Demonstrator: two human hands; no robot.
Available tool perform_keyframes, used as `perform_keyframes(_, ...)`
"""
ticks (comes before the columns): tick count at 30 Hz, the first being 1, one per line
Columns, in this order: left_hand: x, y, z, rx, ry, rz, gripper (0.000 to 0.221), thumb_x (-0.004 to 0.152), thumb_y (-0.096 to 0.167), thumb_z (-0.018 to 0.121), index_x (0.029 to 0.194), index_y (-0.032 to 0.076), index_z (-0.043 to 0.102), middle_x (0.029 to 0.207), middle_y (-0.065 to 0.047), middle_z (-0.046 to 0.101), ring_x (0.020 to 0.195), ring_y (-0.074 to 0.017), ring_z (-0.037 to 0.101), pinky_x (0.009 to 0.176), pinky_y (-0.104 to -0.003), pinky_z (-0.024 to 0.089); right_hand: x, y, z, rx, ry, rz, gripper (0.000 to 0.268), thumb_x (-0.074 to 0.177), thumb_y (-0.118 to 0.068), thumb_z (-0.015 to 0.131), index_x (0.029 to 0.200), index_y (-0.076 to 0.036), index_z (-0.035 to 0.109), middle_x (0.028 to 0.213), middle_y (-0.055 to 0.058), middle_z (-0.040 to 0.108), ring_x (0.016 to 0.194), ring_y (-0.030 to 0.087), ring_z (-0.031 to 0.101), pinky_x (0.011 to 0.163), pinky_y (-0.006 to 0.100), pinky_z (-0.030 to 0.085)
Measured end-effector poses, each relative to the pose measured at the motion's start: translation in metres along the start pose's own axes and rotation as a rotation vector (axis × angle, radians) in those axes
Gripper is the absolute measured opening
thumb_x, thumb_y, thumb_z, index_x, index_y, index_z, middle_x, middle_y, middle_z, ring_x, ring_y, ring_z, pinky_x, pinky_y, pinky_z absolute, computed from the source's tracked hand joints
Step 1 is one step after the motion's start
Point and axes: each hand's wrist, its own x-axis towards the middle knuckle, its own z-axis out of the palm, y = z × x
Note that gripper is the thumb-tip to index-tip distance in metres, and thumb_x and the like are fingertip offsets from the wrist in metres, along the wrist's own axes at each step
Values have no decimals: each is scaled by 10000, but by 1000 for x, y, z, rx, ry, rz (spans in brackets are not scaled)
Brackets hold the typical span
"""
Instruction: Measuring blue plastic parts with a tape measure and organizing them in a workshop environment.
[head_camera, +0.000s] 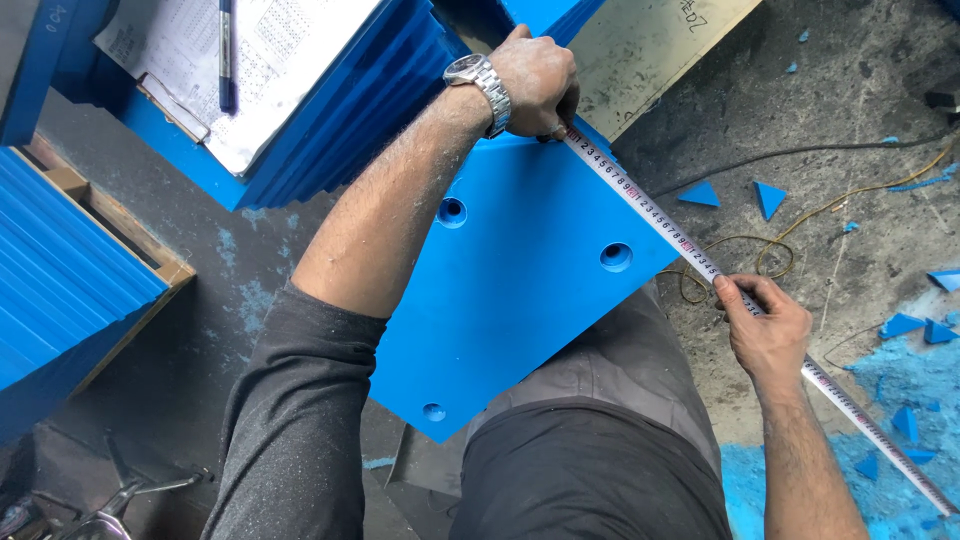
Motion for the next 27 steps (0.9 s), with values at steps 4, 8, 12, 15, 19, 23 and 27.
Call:
perform_keyframes(4,-3,2,-3,-23,1,-17,267,723,412,934,896,241,824,832,37,773,837,-184,679,958,-468,396,-1,-2,0,12,0,8,295,1045,-305,760,1143,-28,754,739,50,634,575,133,485,479,288,338)
perform_keyframes(8,4,-6,7,7,4,5,299,718,462,935,890,245,822,804,45,765,781,-181,664,922,-451,396,-2,-8,-1,15,5,14,279,1048,-284,757,1144,-22,750,776,67,654,569,135,494,461,288,345)
perform_keyframes(12,14,-21,22,87,47,129,354,693,525,912,942,289,826,876,-14,759,814,-273,693,852,-499,423,-5,-21,-5,88,13,4,237,1031,-220,745,1108,4,749,792,60,663,594,130,497,518,270,372)
perform_keyframes(15,9,-19,16,52,54,143,318,717,495,897,948,286,831,859,0,768,800,-272,692,875,-483,413,-4,-20,-6,72,35,-69,193,1023,-169,751,1080,15,757,773,54,671,593,122,491,527,258,372)
perform_keyframes(19,0,-13,6,105,50,116,306,744,412,859,1003,252,836,881,-17,775,810,-304,697,892,-468,430,-1,-17,-7,31,22,-61,221,1005,-228,759,1062,-14,767,787,48,696,590,118,507,522,262,380)
perform_keyframes(23,-10,-2,-10,77,31,83,285,776,407,875,1008,246,836,888,22,780,844,-247,691,934,-444,419,-2,-19,-8,67,25,-72,216,998,-210,767,1061,-4,762,791,53,701,599,115,526,520,254,388)
perform_keyframes(27,-15,5,-14,-5,-15,12,247,808,359,874,1009,224,828,851,23,775,824,-183,657,985,-463,370,-1,-18,-8,31,17,-86,246,996,-252,768,1044,-11,764,792,48,686,598,125,511,532,270,384)
